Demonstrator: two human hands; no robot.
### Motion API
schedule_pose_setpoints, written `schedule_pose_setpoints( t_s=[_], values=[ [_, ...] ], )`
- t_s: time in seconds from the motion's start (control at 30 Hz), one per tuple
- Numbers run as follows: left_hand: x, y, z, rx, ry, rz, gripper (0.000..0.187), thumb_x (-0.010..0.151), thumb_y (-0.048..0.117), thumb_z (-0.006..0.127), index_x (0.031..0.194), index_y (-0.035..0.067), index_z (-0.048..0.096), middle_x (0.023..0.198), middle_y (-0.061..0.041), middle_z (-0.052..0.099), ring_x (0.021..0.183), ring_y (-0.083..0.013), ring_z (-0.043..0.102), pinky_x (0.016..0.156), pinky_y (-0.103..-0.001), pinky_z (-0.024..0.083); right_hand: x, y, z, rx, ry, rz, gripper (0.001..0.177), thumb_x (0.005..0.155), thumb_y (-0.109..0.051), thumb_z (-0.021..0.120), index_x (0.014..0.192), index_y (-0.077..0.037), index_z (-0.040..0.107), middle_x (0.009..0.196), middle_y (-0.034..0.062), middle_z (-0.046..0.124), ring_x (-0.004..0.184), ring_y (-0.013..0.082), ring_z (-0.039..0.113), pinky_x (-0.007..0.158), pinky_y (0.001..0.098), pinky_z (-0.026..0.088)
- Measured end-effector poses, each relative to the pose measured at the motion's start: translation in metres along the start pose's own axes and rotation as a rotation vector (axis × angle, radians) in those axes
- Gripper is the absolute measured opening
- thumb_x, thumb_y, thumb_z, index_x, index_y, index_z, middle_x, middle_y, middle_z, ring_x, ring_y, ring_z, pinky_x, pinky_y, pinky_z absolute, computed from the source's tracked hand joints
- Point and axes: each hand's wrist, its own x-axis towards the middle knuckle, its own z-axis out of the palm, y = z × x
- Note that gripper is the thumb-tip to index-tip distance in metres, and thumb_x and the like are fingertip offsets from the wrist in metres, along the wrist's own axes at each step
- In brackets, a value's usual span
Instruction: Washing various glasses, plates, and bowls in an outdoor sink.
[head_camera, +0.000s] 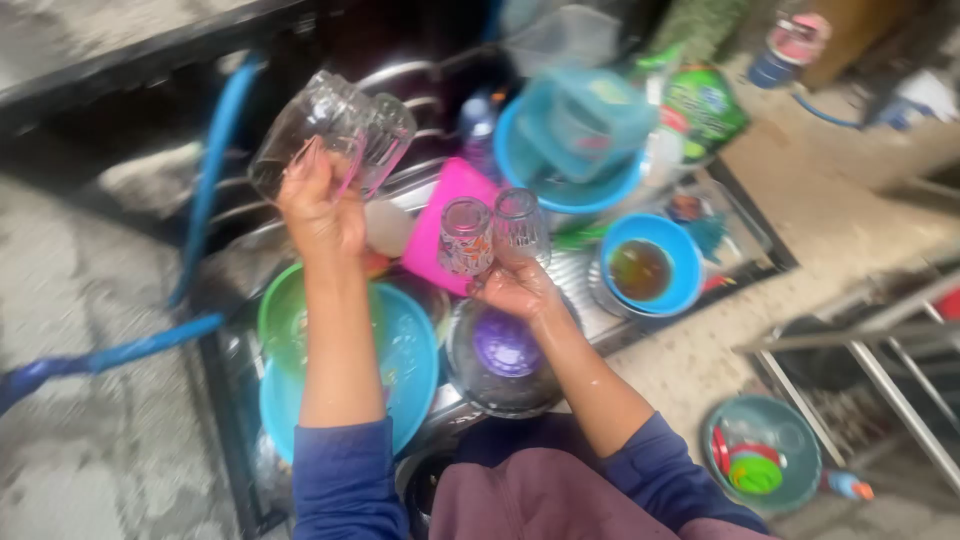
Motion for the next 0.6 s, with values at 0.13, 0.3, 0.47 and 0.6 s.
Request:
schedule_pose_setpoints(
  t_s=[0.13,0.3,0.47,0.6],
  values=[
    [-0.014,-0.058,0.057,0.139,-0.048,0.063,0.033,0.088,-0.003,0.076,0.119,-0.008,0.065,0.098,-0.011,0.071,0.084,-0.0190,0.067,0.083,-0.033,0.056,-0.054,-0.049,-0.013,0.068,-0.090,-0.102,0.059,0.078,-0.011,0.083,0.133,-0.016,0.062,0.136,0.0069,0.066,0.126,0.0261,0.059,0.100,0.0492,0.043],
    [-0.084,-0.121,0.182,0.533,-0.126,0.233,0.014,0.102,0.001,0.072,0.113,-0.007,0.067,0.101,-0.011,0.071,0.088,-0.0168,0.071,0.083,-0.030,0.062,-0.158,-0.125,-0.031,-0.054,-0.182,-0.417,0.055,0.082,-0.003,0.078,0.134,-0.011,0.062,0.136,0.0039,0.066,0.130,0.0216,0.060,0.121,0.0444,0.039],
    [-0.157,-0.218,0.257,0.818,-0.299,0.270,0.008,0.108,-0.004,0.068,0.117,-0.005,0.068,0.108,-0.006,0.068,0.097,-0.0138,0.068,0.086,-0.028,0.060,-0.295,-0.221,-0.156,-0.007,-0.162,-0.725,0.032,0.094,-0.004,0.077,0.122,-0.009,0.061,0.123,0.0072,0.066,0.124,0.0278,0.058,0.117,0.0538,0.039],
    [-0.214,-0.305,0.299,0.939,-0.443,0.269,0.017,0.103,-0.010,0.064,0.113,-0.001,0.073,0.100,-0.002,0.058,0.089,-0.0128,0.061,0.079,-0.026,0.052,-0.425,-0.268,-0.199,-0.115,0.069,-1.014,0.047,0.079,-0.002,0.077,0.123,-0.012,0.064,0.124,-0.0008,0.068,0.127,0.0185,0.057,0.113,0.0468,0.039]
  ],
)
